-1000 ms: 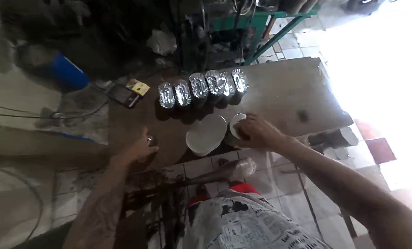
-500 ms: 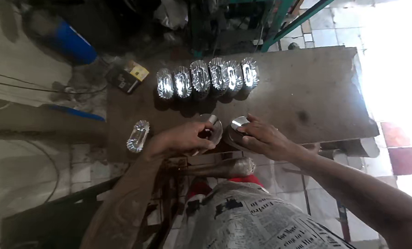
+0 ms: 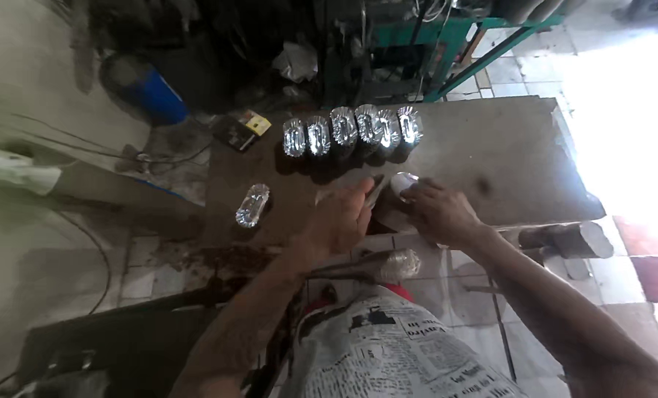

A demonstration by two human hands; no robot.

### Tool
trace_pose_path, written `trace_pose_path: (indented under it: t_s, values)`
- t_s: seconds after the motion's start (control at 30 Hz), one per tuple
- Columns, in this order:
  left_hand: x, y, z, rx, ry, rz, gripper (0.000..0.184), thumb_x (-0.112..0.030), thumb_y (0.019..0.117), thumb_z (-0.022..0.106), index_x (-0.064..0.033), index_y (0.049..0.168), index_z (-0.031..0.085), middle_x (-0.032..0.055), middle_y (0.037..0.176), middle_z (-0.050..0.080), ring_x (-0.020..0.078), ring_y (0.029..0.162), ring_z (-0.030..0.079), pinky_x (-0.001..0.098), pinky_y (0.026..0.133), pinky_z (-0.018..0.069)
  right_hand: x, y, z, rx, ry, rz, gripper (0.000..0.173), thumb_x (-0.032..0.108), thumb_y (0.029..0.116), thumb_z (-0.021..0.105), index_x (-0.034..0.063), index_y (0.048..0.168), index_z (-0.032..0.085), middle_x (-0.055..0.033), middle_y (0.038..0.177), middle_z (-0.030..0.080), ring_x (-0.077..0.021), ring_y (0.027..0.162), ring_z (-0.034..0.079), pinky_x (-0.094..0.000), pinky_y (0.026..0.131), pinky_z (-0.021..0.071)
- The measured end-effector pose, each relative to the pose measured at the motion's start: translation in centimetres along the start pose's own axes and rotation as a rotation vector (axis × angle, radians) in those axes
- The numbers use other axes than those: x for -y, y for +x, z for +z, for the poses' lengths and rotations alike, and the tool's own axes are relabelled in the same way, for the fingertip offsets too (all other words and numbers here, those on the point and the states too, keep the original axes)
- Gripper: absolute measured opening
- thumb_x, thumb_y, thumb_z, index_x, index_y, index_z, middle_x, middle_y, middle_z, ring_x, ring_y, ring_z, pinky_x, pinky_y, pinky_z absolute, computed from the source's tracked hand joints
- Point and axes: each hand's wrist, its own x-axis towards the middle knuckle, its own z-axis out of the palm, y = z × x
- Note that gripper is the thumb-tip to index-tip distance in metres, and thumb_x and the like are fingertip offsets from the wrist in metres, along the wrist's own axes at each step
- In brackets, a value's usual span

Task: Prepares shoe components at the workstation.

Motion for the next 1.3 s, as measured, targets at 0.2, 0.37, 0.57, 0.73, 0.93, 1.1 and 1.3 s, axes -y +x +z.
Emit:
trace_pose_path:
  t_s: [0.2, 0.37, 0.57, 0.73, 0.93, 1.1, 1.3]
  values:
    - [-0.8, -6.9, 5.1, -0.316, -1.292, -0.437, 0.029, -0.004, 0.0916, 0.04, -0.0074, 0.108, 0.063, -0.0002, 0.088, 0.07, 0.0084, 0.08, 0.068, 0.031, 0.073, 0.0596, 9.5, -1.5, 2.2, -0.317, 1.32, 0.571, 0.032, 0.009, 0.0988, 0.041, 0.0142, 0.117, 0.067, 0.0038, 0.095, 0.073, -0.0063, 0.081, 0.07, -0.0304, 0.072, 0.0614]
    - [-1.4, -9.3, 7.1, -0.439, -1.698, -0.768, 0.025, -0.005, 0.0943, 0.035, -0.0089, 0.096, 0.06, 0.0052, 0.081, 0.071, 0.0138, 0.075, 0.07, 0.0331, 0.066, 0.0603, 10.2, -2.7, 4.1, 0.172, 1.59, 0.637, 0.031, 0.003, 0.0941, 0.048, 0.0057, 0.124, 0.056, -0.0005, 0.1, 0.073, -0.0102, 0.087, 0.071, -0.033, 0.078, 0.0612]
    - [0.4, -7.6, 15.5, -0.417, -1.807, -0.646, 0.03, -0.003, 0.0938, 0.036, -0.0107, 0.081, 0.062, 0.0, 0.072, 0.069, 0.0062, 0.066, 0.067, 0.0243, 0.061, 0.0572, 6.4, -6.0, 7.0, 0.152, 1.622, 0.734, 0.024, 0.002, 0.0923, 0.055, 0.0038, 0.116, 0.059, -0.0053, 0.095, 0.074, -0.013, 0.082, 0.072, -0.0336, 0.074, 0.0621]
    - [10.4, -2.0, 23.8, 0.485, -0.433, -0.636, 0.053, -0.035, 0.1071, 0.049, 0.0006, 0.146, 0.05, 0.0249, 0.139, 0.058, 0.0375, 0.129, 0.057, 0.0568, 0.108, 0.0447, -1.9, -16.5, 9.4, 0.773, 0.465, 0.383, 0.038, 0.013, 0.0998, 0.057, -0.005, 0.133, 0.062, -0.0264, 0.127, 0.065, -0.0392, 0.121, 0.062, -0.0524, 0.108, 0.0476]
    - [6.4, -4.1, 17.4, 0.261, -0.738, -1.033, 0.048, -0.044, 0.1021, 0.056, -0.0078, 0.132, 0.065, 0.0108, 0.138, 0.062, 0.0213, 0.13, 0.056, 0.0414, 0.112, 0.043, -0.8, -20.9, 12.4, 1.222, 0.257, 0.449, 0.043, 0.025, 0.1076, 0.049, 0.0029, 0.143, 0.057, -0.027, 0.133, 0.064, -0.0428, 0.128, 0.058, -0.0573, 0.113, 0.0397]
    - [9.7, -6.2, 11.6, 0.483, -0.379, -0.833, 0.061, -0.049, 0.1091, 0.033, -0.0009, 0.133, 0.062, 0.0253, 0.135, 0.061, 0.0405, 0.128, 0.057, 0.0655, 0.106, 0.0408, -1.4, -17.7, 13.0, 1.297, 0.301, 0.608, 0.04, 0.019, 0.1107, 0.043, -0.0053, 0.139, 0.058, -0.028, 0.144, 0.056, -0.041, 0.139, 0.05, -0.0513, 0.119, 0.0349]
    - [8.1, -20.8, -2.3, -0.417, -0.544, -0.754, 0.058, -0.05, 0.109, 0.035, -0.0111, 0.149, 0.051, 0.0128, 0.144, 0.059, 0.0251, 0.131, 0.057, 0.0509, 0.111, 0.0447, -3.1, -15.9, 14.0, 0.876, 0.605, 0.066, 0.029, 0.008, 0.0947, 0.064, -0.009, 0.117, 0.07, -0.0279, 0.121, 0.068, -0.0401, 0.115, 0.065, -0.0523, 0.104, 0.0505]
